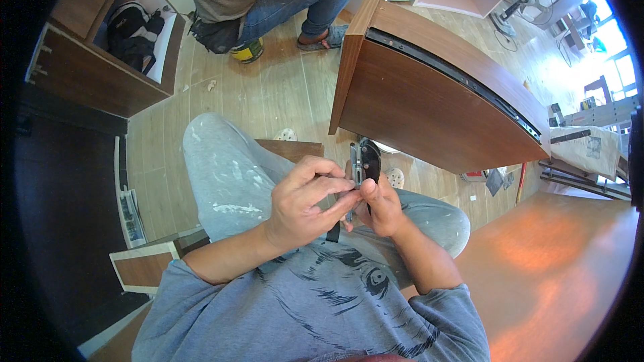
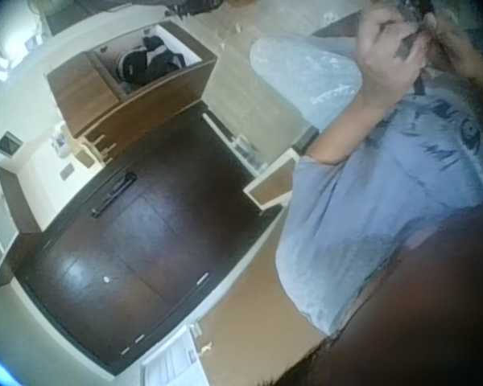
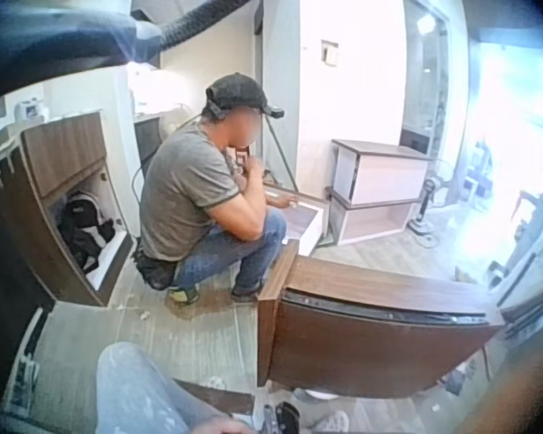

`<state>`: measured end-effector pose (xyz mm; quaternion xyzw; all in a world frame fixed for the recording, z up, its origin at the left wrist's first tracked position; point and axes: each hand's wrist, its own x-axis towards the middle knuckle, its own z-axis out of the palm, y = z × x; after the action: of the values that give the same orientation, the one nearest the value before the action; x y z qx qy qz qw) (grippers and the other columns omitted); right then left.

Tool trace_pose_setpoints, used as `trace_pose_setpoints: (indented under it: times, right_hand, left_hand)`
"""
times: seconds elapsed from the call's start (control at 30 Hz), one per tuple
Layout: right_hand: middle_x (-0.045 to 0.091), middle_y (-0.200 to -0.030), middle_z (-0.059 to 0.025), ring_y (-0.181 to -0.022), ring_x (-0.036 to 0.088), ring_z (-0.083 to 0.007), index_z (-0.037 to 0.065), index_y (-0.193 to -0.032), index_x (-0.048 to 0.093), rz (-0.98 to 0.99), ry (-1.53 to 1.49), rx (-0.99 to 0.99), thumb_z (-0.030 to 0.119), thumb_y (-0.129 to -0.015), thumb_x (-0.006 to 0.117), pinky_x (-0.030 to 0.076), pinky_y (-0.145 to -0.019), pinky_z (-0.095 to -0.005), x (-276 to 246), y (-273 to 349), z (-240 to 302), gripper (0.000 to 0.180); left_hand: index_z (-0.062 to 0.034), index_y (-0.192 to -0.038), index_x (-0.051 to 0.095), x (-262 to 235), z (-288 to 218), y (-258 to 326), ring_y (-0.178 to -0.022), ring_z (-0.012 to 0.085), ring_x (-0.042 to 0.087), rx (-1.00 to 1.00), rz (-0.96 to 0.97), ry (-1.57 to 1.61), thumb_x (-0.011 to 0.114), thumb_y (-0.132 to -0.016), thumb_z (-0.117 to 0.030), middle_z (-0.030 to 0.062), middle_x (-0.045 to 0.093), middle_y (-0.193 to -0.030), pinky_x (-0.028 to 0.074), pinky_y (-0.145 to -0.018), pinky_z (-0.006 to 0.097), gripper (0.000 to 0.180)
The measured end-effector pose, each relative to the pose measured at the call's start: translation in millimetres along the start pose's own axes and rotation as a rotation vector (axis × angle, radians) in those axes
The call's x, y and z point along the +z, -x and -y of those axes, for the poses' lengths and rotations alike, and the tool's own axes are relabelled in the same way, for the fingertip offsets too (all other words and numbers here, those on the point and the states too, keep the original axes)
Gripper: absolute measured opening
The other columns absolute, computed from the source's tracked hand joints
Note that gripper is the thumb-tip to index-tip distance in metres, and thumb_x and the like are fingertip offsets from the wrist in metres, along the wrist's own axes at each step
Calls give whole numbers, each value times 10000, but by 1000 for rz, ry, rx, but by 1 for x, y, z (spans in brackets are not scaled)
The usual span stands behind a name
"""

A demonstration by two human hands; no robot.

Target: The person unpacks a metal drawer slide, picks up a wooden panel, and installs the slide onto the panel using a staple gun. The person then attaches a metal handle to the drawer front and continues to secure the slide with staples.

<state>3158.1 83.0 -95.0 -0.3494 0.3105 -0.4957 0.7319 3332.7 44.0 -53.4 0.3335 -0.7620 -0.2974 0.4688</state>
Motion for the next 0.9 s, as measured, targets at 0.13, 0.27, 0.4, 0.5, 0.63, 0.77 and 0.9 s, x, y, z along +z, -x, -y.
trace_pose_setpoints:
  times: [0.13, 0.27, 0.4, 0.5, 0.63, 0.77, 0.9]
  right_hand:
    - [647, -836, -107, -674, 640, -180, -16, -1032, 603, -11, 5, 9, 527, -1060, 558, 527, -515, -313, 3, 2, 5, 546]
    - [648, -856, -89, -721, 638, -168, -12, -1058, 598, -7, 49, -29, 517, -1064, 555, 531, -517, -315, 2, 1, 5, 531]
    - [652, -861, -65, -726, 635, -156, 4, -1039, 608, -22, 37, -10, 525, -1066, 548, 521, -531, -300, 0, 1, 1, 525]
    - [664, -879, -58, -737, 641, -151, 15, -1030, 615, 10, 47, 13, 534, -1064, 549, 515, -551, -287, -5, 0, -1, 525]
    - [686, -930, -65, -789, 662, -145, 13, -1072, 612, 56, 31, 92, 552, -1055, 560, 531, -602, -293, -13, 0, -3, 542]
    - [686, -1048, -104, -940, 695, -195, -9, -1160, 610, 24, 2, 91, 535, -1058, 563, 607, -778, -360, -17, -3, -8, 555]
    - [666, -1168, -146, -1067, 696, -256, -31, -1285, 570, 87, -28, 85, 515, -1059, 571, 614, -929, -419, -19, -5, -10, 590]
  left_hand:
    - [-25, -944, 740, 2, -1, 1, -832, 228, 668, 58, 9, -3, 866, -735, 19, 79, 661, -970, 544, -717, 317, 248]
    - [-21, -964, 751, 3, -1, 0, -838, 235, 683, 104, 21, -29, 847, -733, 46, 92, 676, -982, 556, -714, 323, 259]
    - [-10, -990, 742, 4, 2, -1, -856, 254, 682, 110, 33, -21, 828, -737, 62, 105, 679, -998, 559, -732, 344, 277]
    - [-8, -1000, 736, 4, 5, -1, -849, 261, 679, 130, 40, -24, 815, -748, 70, 112, 676, -1004, 559, -726, 346, 275]
    - [-8, -982, 732, 4, 7, 0, -847, 253, 678, 113, 43, -34, 806, -757, 73, 114, 674, -1000, 561, -723, 341, 250]
    - [-18, -978, 739, -2, 11, 0, -814, 245, 681, 54, 26, -38, 821, -756, 52, 110, 679, -985, 561, -706, 339, 247]
    - [-27, -972, 750, -8, 15, -1, -784, 244, 687, 31, 26, -72, 845, -752, 18, 100, 693, -930, 555, -684, 340, 244]
